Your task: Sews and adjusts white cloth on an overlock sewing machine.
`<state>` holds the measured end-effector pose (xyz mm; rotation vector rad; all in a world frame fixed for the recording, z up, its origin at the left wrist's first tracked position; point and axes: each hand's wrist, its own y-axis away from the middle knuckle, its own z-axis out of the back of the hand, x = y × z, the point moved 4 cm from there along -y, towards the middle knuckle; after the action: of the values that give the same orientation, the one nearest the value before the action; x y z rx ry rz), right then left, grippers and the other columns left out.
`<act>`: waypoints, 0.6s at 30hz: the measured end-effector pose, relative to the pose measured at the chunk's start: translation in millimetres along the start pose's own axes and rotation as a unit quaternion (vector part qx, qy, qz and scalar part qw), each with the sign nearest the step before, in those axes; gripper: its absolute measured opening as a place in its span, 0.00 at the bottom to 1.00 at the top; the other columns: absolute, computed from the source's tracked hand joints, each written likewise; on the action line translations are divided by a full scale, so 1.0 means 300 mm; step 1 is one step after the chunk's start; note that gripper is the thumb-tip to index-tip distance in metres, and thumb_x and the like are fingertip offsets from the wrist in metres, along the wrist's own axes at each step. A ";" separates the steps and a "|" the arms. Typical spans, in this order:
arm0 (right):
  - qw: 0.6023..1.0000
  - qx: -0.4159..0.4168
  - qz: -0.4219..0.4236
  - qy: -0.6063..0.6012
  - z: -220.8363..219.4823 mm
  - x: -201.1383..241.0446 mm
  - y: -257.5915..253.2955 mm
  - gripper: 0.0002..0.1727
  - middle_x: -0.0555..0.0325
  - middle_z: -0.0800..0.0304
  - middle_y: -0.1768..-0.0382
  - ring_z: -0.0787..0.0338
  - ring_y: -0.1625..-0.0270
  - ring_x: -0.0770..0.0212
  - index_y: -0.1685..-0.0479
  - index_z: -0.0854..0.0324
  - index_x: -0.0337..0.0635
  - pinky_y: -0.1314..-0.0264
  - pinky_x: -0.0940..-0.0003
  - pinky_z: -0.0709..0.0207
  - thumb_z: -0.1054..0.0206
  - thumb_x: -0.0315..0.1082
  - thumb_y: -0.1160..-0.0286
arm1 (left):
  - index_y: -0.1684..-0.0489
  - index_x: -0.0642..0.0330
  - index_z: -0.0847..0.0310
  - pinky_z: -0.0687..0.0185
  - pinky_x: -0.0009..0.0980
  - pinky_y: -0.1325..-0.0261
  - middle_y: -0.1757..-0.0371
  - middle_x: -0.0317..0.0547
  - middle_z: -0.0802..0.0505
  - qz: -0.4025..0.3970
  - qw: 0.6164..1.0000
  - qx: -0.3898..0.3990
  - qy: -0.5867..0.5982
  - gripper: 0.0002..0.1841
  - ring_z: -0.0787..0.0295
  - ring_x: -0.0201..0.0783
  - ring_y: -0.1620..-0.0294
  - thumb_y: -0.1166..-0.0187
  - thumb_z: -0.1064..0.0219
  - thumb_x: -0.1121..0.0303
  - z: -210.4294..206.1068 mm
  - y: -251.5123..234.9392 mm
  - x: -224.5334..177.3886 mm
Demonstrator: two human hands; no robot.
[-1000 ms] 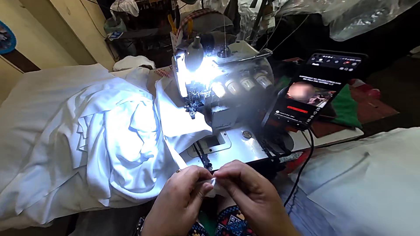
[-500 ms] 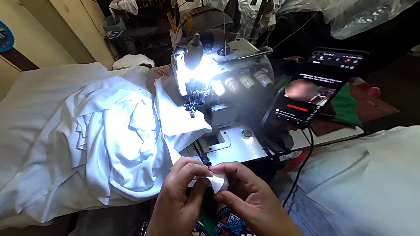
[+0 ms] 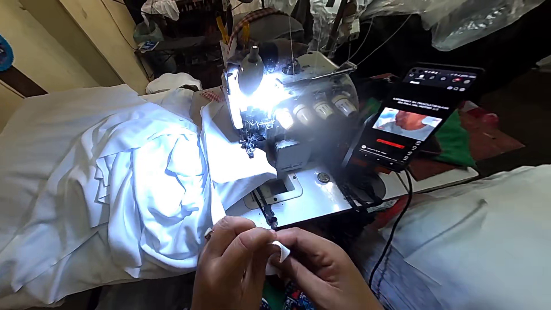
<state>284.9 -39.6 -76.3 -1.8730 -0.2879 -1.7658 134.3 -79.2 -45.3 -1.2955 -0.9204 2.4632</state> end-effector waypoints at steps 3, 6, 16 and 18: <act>0.997 -0.045 0.039 0.045 0.024 -0.019 -0.076 0.07 0.64 0.09 0.65 0.12 0.65 0.80 0.59 0.12 0.37 0.61 0.84 0.15 0.31 0.33 0.20 | 0.55 0.47 0.14 0.21 0.17 0.46 0.57 0.31 0.12 -0.063 0.993 -0.036 -0.093 0.06 0.16 0.21 0.52 0.14 0.36 0.60 0.002 -0.092 0.032; 0.973 -0.142 0.036 0.178 0.067 -0.081 -0.189 0.07 0.73 0.12 0.65 0.14 0.65 0.80 0.66 0.11 0.52 0.64 0.83 0.18 0.29 0.42 0.25 | 0.57 0.54 0.11 0.19 0.24 0.54 0.61 0.37 0.11 -0.081 0.989 -0.027 -0.124 0.07 0.16 0.28 0.59 0.17 0.35 0.65 -0.044 -0.218 0.141; 0.986 -0.115 -0.048 0.110 0.077 -0.215 -0.220 0.08 0.69 0.09 0.64 0.11 0.61 0.78 0.67 0.10 0.48 0.59 0.85 0.16 0.28 0.41 0.26 | 0.57 0.43 0.10 0.16 0.26 0.51 0.59 0.22 0.10 0.107 0.985 0.045 -0.128 0.06 0.13 0.21 0.55 0.20 0.32 0.59 -0.087 -0.234 0.285; 0.988 -0.121 -0.055 0.082 0.070 -0.223 -0.204 0.08 0.67 0.08 0.64 0.10 0.61 0.77 0.67 0.10 0.47 0.59 0.84 0.14 0.28 0.40 0.26 | 0.58 0.41 0.09 0.16 0.27 0.53 0.61 0.21 0.10 0.111 0.983 0.043 -0.138 0.05 0.14 0.21 0.58 0.21 0.31 0.58 -0.086 -0.224 0.280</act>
<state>264.1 36.0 -126.6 -1.8907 -0.1197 -2.0962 98.5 22.2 -71.1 -1.0985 -0.7498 2.8765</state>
